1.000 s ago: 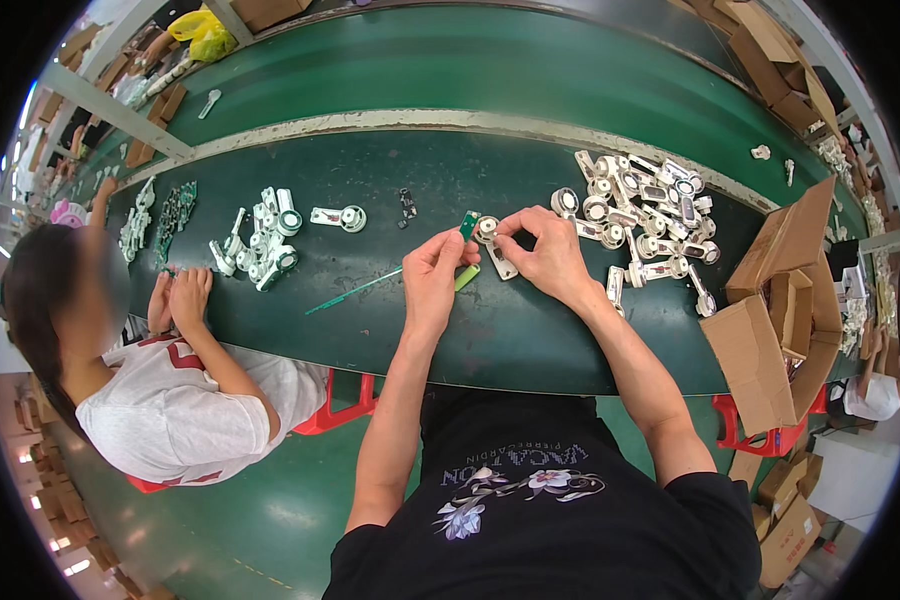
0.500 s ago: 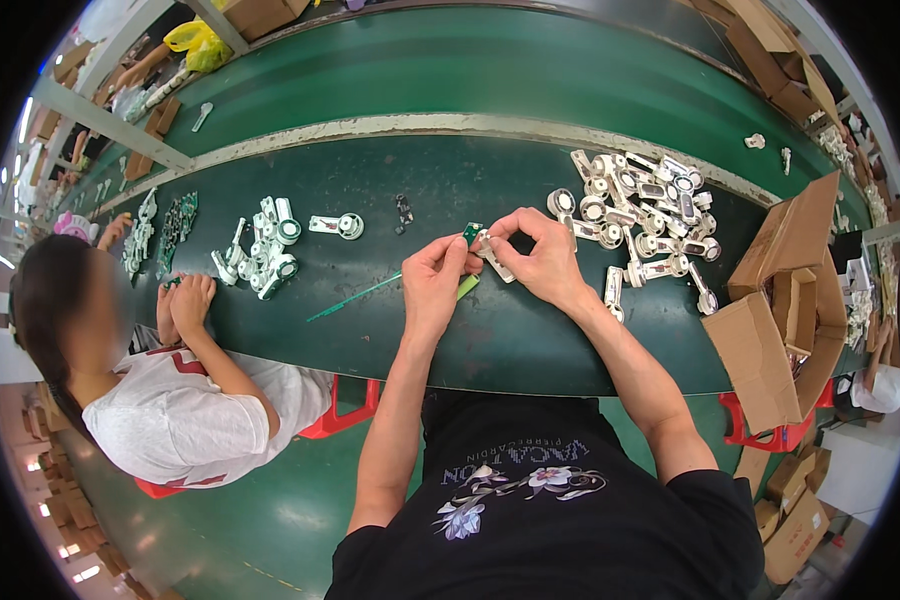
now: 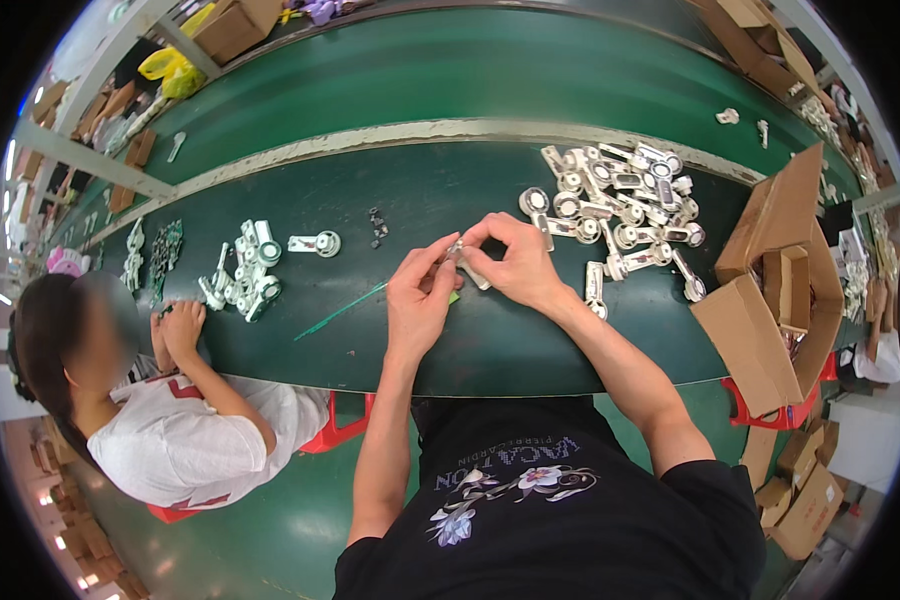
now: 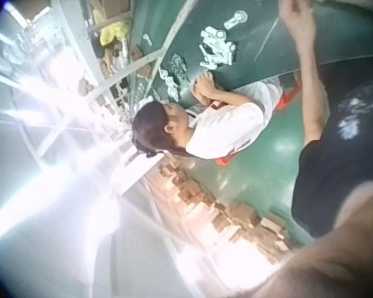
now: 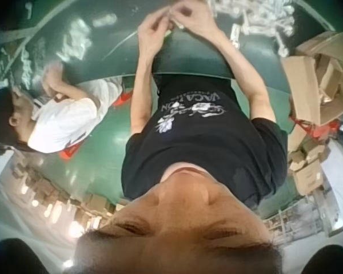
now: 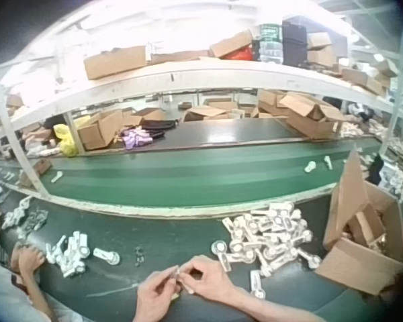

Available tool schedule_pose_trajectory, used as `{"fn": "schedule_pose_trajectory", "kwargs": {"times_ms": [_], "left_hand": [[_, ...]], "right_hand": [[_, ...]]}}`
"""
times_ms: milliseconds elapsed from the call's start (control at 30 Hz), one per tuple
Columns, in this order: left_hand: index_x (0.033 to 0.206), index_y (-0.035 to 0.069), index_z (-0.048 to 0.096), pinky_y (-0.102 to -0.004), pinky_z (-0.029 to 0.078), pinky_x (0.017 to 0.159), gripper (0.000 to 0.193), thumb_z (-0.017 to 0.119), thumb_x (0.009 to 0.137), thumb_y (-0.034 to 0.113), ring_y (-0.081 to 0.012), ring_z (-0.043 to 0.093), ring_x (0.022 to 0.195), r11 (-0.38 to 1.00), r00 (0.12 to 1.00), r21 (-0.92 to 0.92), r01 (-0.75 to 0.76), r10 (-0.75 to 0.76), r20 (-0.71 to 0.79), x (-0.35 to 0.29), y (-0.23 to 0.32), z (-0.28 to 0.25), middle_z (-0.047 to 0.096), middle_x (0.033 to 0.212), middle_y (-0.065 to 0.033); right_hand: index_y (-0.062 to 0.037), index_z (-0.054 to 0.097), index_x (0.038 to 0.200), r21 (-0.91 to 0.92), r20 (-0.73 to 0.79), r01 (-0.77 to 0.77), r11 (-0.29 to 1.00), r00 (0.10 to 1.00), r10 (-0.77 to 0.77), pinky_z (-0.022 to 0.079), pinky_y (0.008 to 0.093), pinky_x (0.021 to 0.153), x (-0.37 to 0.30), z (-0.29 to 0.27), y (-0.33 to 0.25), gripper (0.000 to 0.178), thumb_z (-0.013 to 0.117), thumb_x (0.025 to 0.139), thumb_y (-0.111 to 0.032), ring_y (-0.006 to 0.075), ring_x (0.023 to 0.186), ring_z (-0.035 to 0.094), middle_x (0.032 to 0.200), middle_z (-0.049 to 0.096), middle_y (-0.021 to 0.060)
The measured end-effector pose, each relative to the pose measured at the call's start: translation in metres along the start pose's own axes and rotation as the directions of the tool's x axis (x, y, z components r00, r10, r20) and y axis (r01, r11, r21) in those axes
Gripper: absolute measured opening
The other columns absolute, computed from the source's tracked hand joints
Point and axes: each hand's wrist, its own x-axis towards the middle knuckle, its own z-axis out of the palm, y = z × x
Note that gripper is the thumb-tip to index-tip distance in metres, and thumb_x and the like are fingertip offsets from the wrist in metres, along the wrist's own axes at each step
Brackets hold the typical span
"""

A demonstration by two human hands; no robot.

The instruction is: Sorting and assembling small electronic components including plastic housings and circuit boards at a factory workstation.

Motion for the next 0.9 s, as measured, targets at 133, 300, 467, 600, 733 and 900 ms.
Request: {"fn": "schedule_pose_trajectory", "kwargs": {"times_ms": [133,300,467,600,733,900], "left_hand": [[0.14,0.001,0.078,-0.0262,0.059,0.082,0.029,0.069,0.113,0.009,-0.0114,0.073,0.094,0.999,0.999,0.034,-0.032,0.033,-0.02,0.0,-0.004,-0.002,0.073,0.114,-0.0053],[0.132,0.002,0.081,-0.0278,0.059,0.084,0.025,0.075,0.109,0.009,-0.0141,0.074,0.097,0.974,0.987,0.178,-0.142,0.153,-0.047,0.002,-0.004,-0.005,0.075,0.115,-0.0061],[0.137,0.004,0.079,-0.0279,0.058,0.084,0.03,0.075,0.107,0.006,-0.0126,0.072,0.096,0.985,0.994,0.136,-0.11,0.112,-0.003,-0.001,0.0,0.001,0.073,0.112,-0.0046],[0.141,0.004,0.077,-0.0267,0.058,0.084,0.033,0.073,0.108,0.004,-0.0109,0.069,0.095,0.993,0.997,0.089,-0.08,0.079,0.018,-0.003,0.0,0.004,0.069,0.11,-0.003],[0.142,0.004,0.076,-0.0262,0.058,0.084,0.033,0.071,0.11,0.004,-0.0107,0.069,0.096,0.994,0.994,0.042,-0.104,0.103,0.029,-0.003,-0.009,0.002,0.068,0.111,-0.0032],[0.146,0.007,0.074,-0.027,0.06,0.087,0.034,0.066,0.113,0.005,-0.0116,0.071,0.099,0.991,0.998,-0.126,-0.048,0.054,0.038,-0.003,-0.024,0.001,0.07,0.121,-0.005]], "right_hand": [[-0.0039,0.079,0.096,-0.014,0.007,0.016,1.0,1.0,-0.016,0.057,0.0411,0.079,-0.003,-0.001,0.0,0.007,0.082,0.091,-0.007,0.0276,0.088,0.071,0.088,0.077,0.0078],[-0.0035,0.076,0.094,-0.009,-0.012,0.078,0.997,0.997,-0.078,0.055,0.0428,0.077,-0.007,0.001,0.005,0.008,0.083,0.09,-0.005,0.0292,0.086,0.069,0.089,0.076,0.0082],[-0.0022,0.075,0.097,-0.007,0.012,0.047,0.999,0.999,-0.047,0.056,0.0389,0.081,-0.01,-0.001,0.005,0.01,0.082,0.09,-0.001,0.0259,0.094,0.07,0.095,0.077,0.0082],[-0.0025,0.074,0.096,-0.002,0.014,0.057,0.998,0.998,-0.057,0.056,0.04,0.081,-0.012,-0.002,0.006,0.01,0.081,0.089,0.0,0.0268,0.093,0.07,0.095,0.077,0.0085],[-0.0046,0.074,0.09,0.005,-0.038,0.108,0.994,0.993,-0.108,0.055,0.0429,0.075,-0.011,0.004,0.007,0.006,0.08,0.088,-0.004,0.0299,0.085,0.068,0.088,0.075,0.0082],[-0.0053,0.075,0.091,0.004,-0.044,0.086,0.996,0.995,-0.086,0.055,0.0431,0.076,-0.014,0.005,0.007,0.005,0.08,0.09,-0.006,0.0282,0.085,0.068,0.089,0.075,0.0074]]}}
